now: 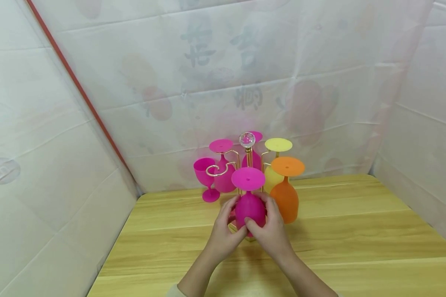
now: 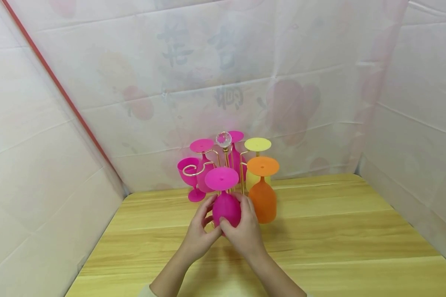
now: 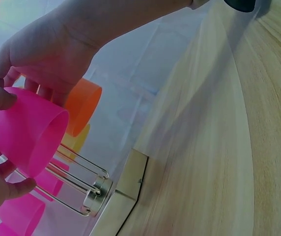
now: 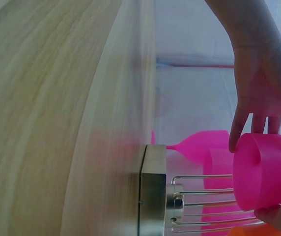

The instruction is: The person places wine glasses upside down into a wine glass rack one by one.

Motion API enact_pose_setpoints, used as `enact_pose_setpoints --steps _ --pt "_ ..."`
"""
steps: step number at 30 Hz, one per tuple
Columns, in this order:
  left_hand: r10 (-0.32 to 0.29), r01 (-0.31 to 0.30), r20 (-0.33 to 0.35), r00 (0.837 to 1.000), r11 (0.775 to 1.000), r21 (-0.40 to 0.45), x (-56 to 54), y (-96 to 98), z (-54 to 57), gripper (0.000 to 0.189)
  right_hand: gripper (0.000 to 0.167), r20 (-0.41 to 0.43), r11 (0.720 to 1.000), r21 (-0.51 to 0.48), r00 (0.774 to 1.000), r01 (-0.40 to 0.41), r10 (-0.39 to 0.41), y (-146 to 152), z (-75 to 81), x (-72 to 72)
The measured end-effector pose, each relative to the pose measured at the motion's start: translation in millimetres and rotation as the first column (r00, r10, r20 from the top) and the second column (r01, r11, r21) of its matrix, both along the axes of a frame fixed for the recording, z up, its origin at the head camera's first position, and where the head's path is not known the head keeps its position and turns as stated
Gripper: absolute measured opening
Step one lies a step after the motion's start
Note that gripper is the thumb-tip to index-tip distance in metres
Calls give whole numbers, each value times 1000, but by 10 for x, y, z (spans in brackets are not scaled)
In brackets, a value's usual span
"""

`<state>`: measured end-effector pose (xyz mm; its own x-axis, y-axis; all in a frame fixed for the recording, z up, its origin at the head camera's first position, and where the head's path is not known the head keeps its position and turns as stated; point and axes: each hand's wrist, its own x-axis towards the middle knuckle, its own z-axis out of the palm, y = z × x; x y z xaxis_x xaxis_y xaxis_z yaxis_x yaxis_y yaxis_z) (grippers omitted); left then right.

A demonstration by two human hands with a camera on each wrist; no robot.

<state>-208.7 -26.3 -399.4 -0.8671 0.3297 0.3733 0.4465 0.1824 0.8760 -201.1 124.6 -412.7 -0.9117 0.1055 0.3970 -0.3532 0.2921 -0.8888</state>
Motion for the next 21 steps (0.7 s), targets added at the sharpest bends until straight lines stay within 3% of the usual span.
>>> enact_pose_setpoints --steps 21 --pt "-11 11 12 1000 1000 1 -4 -7 -2 75 68 -26 999 28 999 32 -32 -12 -3 2"
